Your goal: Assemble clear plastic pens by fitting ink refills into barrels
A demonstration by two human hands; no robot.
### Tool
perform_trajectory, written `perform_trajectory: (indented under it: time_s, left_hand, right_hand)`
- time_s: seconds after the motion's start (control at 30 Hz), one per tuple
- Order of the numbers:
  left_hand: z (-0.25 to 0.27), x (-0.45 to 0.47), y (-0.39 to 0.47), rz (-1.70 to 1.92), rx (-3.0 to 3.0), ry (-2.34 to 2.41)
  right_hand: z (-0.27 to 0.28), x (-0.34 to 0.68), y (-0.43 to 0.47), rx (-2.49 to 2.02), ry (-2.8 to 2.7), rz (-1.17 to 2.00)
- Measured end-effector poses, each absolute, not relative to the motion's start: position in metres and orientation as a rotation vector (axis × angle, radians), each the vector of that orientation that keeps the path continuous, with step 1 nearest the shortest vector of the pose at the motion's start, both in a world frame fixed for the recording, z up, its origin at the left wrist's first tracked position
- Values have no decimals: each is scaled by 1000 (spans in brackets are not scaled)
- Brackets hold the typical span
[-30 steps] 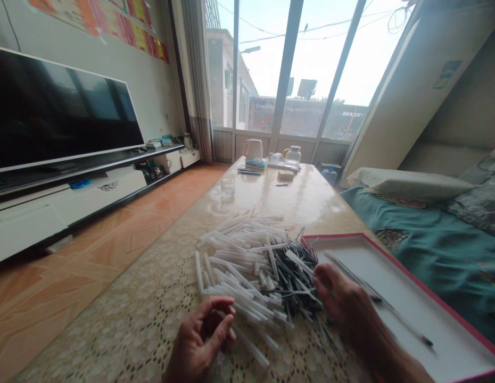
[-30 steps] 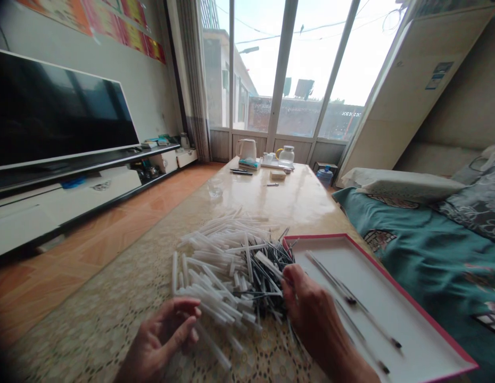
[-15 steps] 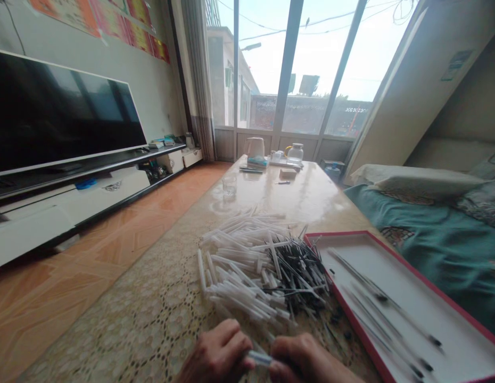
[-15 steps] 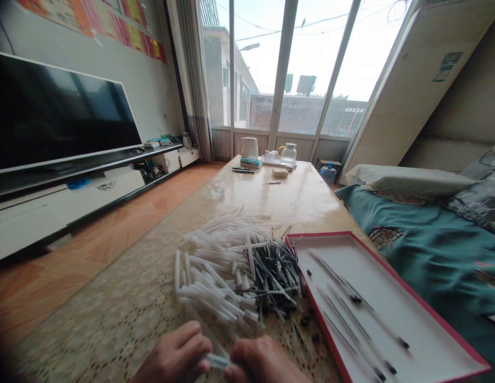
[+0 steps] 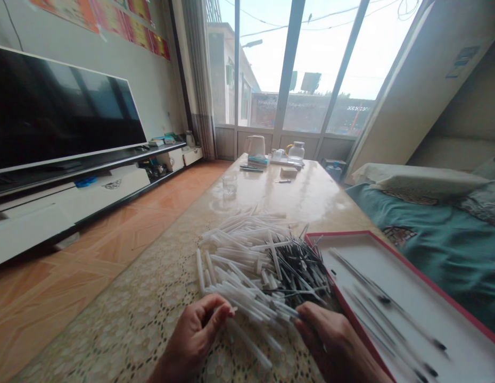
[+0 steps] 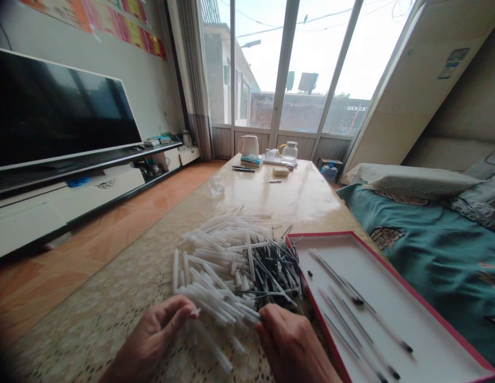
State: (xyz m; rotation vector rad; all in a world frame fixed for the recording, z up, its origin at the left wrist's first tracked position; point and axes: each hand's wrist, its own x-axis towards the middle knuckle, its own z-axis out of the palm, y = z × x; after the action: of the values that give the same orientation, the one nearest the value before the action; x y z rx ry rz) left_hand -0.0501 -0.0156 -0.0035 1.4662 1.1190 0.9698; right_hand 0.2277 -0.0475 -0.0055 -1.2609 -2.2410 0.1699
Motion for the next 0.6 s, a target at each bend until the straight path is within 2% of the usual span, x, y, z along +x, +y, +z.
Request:
perform_trajectory:
  time_s: [0.27, 0.47, 0.6]
  left_hand:
    - [-9, -43, -20, 1122, 1293, 1011]
    - [-8, -32, -28, 862, 1125, 726]
    - [-13, -28, -32, 785, 1051, 710]
  right_hand:
    - [-34, 192, -52, -1226, -2232, 175]
    - [-28, 179, -51, -1105, -2289, 367]
    - [-31, 165, -52, -1024, -2264, 462]
